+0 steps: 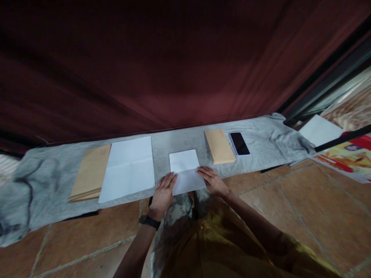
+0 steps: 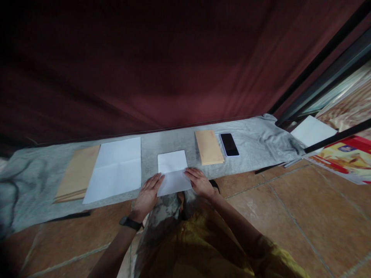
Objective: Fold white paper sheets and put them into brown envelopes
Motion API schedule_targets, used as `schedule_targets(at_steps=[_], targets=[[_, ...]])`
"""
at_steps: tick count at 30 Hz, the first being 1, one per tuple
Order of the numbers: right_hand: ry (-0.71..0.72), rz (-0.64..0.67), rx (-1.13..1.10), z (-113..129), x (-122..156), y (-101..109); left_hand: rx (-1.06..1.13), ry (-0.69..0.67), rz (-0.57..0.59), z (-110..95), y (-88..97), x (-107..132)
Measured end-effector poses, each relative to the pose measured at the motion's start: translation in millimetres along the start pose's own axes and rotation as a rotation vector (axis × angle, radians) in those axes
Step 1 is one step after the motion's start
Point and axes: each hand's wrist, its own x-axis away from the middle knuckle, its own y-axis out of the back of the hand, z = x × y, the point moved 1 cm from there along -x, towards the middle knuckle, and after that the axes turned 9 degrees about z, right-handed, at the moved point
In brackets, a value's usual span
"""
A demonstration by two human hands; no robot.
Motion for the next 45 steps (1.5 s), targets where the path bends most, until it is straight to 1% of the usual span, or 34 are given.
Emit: schedule_targets(at_steps=[8,17,25,29,37,41,45], targets=[[0.002,-0.01,0.01,-4.0,0.3,-4.1,0.035,-0.002,-0.009,3.0,-5.2,-1.0],[-0.024,-0.016,-0.012,-0.4,-5.6,-0.2,0.067,0.027,-0.058,4.8,-5.1,-8.7],[-0.052,-0.004,-0.031,0.3,-7.0,0.0,0.123,0.018,-0.057,6.4,-7.0,-11.3],[-0.085,-0.031,-0.066,0.2,-11.0,2.0,0.232,0.047,-0.104,9.7,-8.6,-14.8],[-0.189,-0.136,-0.124,-0.9,-25.8,3.8,0.452,0.112,-0.211,22.8,-14.0,-30.3],[-0.18,-0.151,-0.129,-4.0,-29.8,2.9,0.486,0.124,-0.244,26.6,-17.3,-36.5],[-0.194,-0.184,-0.129,-6.2,-31.0,2.4,0.49,0.156,-0.275,26.7,-19.4,-37.3]])
